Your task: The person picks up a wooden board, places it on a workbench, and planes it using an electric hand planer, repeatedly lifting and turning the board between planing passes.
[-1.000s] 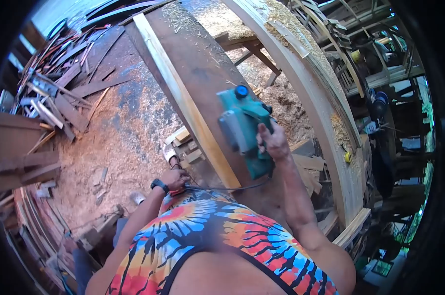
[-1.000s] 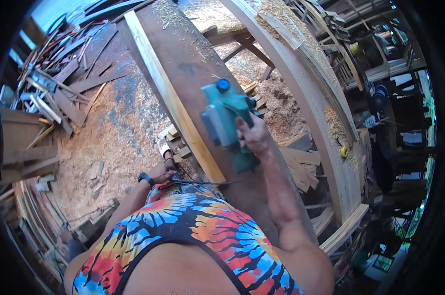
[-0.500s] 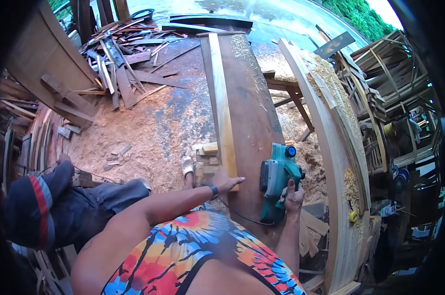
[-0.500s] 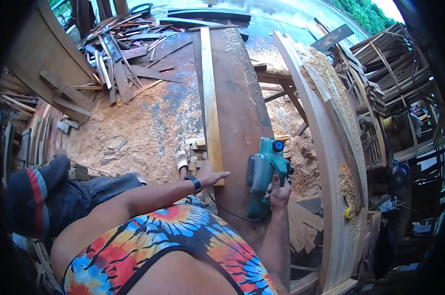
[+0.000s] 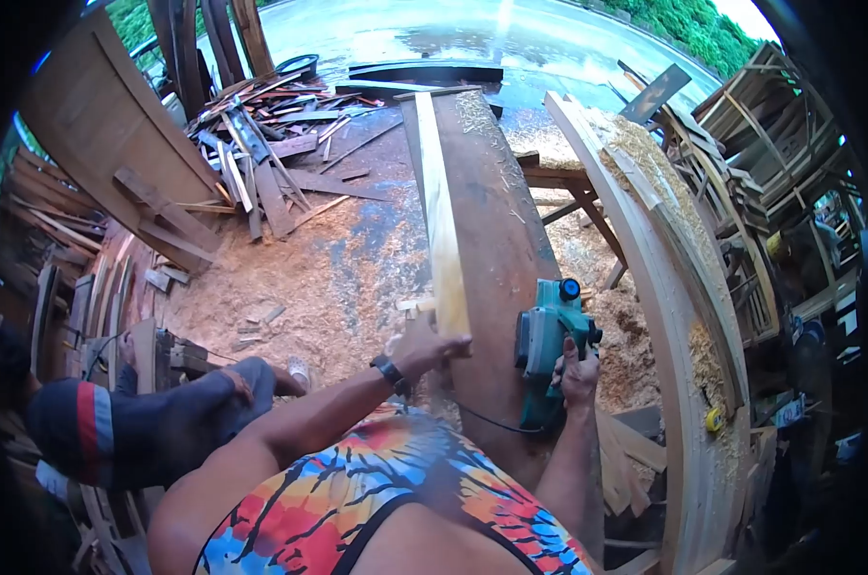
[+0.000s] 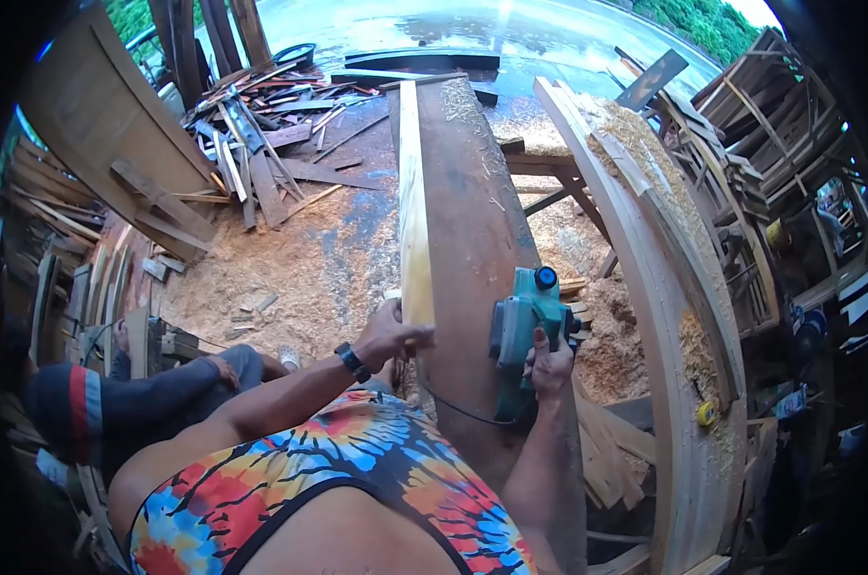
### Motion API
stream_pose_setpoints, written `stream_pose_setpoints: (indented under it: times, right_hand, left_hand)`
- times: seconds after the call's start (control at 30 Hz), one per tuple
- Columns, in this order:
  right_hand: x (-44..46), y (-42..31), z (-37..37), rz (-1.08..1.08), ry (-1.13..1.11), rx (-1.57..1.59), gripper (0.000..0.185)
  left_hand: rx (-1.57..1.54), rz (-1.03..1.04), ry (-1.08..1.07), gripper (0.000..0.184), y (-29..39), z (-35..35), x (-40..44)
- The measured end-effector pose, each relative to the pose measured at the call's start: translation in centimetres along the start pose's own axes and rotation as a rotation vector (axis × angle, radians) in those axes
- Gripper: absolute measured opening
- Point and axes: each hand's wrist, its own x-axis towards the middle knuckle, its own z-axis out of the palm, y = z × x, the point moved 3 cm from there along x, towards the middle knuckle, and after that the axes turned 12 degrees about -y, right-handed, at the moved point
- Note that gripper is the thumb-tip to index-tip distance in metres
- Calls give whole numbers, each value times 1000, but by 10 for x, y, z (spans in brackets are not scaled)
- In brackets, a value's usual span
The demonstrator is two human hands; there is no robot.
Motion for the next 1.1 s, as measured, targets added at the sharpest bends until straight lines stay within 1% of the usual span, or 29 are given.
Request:
stream_pose_setpoints:
  times: [0.03, 0.07, 0.13, 0.2, 0.3, 0.33, 0.4, 0.43, 0.6, 0.67, 0.8, 0.97, 1.1]
  right_hand:
    - [1, 0, -1, 7, 8, 10, 49]
    - [2, 0, -2, 11, 14, 14, 49]
    - [4, 3, -4, 9, 12, -1, 49]
    - [6, 5, -4, 7, 2, -26, 51]
    - [2, -2, -1, 22, -2, -16, 51]
    - [2, 1, -3, 24, 5, -20, 51]
    - [7, 5, -4, 5, 21, -29, 51]
    - [6, 3, -3, 4, -13, -31, 53]
    - [3, -2, -1, -16, 7, -50, 51]
    - [4, 1, -3, -4, -4, -39, 51]
    - [4, 1, -2, -18, 11, -8, 45]
    - [4, 5, -4, 18, -3, -8, 45]
    - [4, 3, -4, 36, -7, 0, 45]
  left_hand:
    - [-79, 117, -16, 70, 18, 3, -9]
    - [-163, 239, -33, 68, 53, 13, -27]
    - [-187, 514, -52, 69, 111, 21, -46]
    - [-182, 779, -2, 74, 150, 25, -50]
    - [-232, 831, 111, 71, 188, 19, -53]
    - [-253, 904, 61, 72, 191, 13, -46]
    - [-192, 938, 112, 76, 202, 11, -42]
    - [-203, 959, 109, 78, 206, 11, -41]
    - [-255, 1009, 89, 88, 215, 12, -39]
    - [-244, 1017, 104, 86, 218, 10, -38]
    - [-197, 1050, 122, 86, 220, 5, -44]
    - [-155, 1066, 111, 80, 219, 0, -44]
    - [-181, 1073, 93, 81, 219, 0, -42]
